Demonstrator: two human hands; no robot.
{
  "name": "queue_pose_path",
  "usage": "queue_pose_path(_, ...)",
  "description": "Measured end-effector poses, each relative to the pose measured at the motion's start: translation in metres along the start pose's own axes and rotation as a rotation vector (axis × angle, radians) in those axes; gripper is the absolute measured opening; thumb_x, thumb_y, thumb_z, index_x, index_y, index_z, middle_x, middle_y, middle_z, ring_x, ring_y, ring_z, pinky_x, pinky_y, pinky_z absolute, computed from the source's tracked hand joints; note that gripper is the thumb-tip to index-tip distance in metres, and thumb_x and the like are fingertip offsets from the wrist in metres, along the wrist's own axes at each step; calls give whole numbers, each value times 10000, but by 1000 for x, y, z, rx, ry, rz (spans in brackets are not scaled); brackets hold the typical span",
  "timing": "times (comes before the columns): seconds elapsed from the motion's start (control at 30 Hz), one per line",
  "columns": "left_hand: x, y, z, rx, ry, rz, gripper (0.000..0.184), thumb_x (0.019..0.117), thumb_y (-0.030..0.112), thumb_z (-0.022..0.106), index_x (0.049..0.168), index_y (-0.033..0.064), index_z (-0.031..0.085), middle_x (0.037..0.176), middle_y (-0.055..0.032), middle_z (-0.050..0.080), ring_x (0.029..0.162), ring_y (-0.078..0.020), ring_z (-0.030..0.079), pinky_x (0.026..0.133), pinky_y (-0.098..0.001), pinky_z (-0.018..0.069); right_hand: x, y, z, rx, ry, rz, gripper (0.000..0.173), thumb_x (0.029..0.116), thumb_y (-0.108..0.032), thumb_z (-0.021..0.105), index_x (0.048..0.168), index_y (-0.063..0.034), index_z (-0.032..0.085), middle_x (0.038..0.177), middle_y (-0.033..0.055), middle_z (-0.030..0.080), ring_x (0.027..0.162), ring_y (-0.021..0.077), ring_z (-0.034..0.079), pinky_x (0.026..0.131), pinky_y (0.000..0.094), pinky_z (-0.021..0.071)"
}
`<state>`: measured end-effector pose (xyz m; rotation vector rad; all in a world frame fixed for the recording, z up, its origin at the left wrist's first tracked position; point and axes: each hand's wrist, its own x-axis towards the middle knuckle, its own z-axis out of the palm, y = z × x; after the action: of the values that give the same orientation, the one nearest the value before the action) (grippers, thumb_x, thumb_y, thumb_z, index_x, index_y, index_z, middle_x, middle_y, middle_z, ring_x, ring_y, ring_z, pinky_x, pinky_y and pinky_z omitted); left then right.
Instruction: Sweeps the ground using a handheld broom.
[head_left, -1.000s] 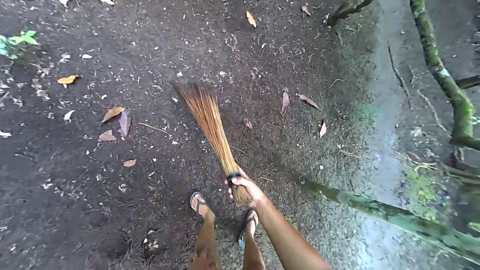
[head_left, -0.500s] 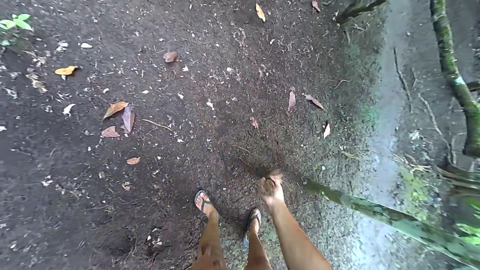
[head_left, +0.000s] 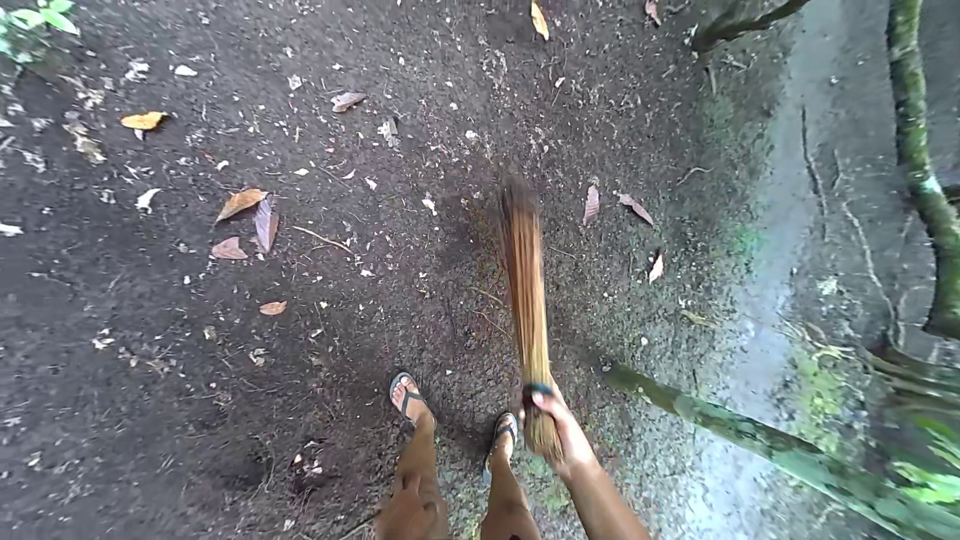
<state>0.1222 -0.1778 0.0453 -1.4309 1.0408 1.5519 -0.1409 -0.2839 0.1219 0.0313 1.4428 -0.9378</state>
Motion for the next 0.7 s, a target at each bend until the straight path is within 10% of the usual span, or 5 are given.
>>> queue_pose_path(0.17,18,-2,18,29,17,-34,796,899,567,648,1590,281,375,1654,-155,293,1318,-432,525,969,-667,481,-54,56,-10,309,274,137,191,970,-232,516,1080,-79,542,821,108,670,660,200,684,599,340,606)
queue_pose_path(0.23,15,3,16,20,17,-37,783,900,549,658,1585,285,385,1647,-174,299,1318,-447,518,968,-676,475,-30,63,5,437,379,222,193,1010,-260,468,1029,-79,534,787,94,655,647,184,679,588,321,603)
queue_pose_path(0.5,13,0,15,-45,31,-1,762,917,553,623,1594,320,361,1656,-159,297,1385,-448,460,1026,-684,435,77,-29,217,408,-249,246,222,1054,-262,414,1105,-64,501,843,105,626,673,185,663,620,307,598)
queue_pose_path(0.6,3,8,4,-89,29,-8,784,903,538,629,1599,292,363,1642,-194,314,1392,-462,449,1053,-690,402,112,-52,220,216,-456,140,259,1027,-258,476,1212,-82,514,935,124,647,692,191,664,605,310,592)
queue_pose_path(0.7,8,12,3,-130,60,-4,816,876,552,648,1595,283,372,1652,-177,301,1401,-460,440,1059,-697,394,104,-59,185,15,-540,19,739,920,-200,599,1551,-179,215,1029,143,649,736,212,673,616,337,590)
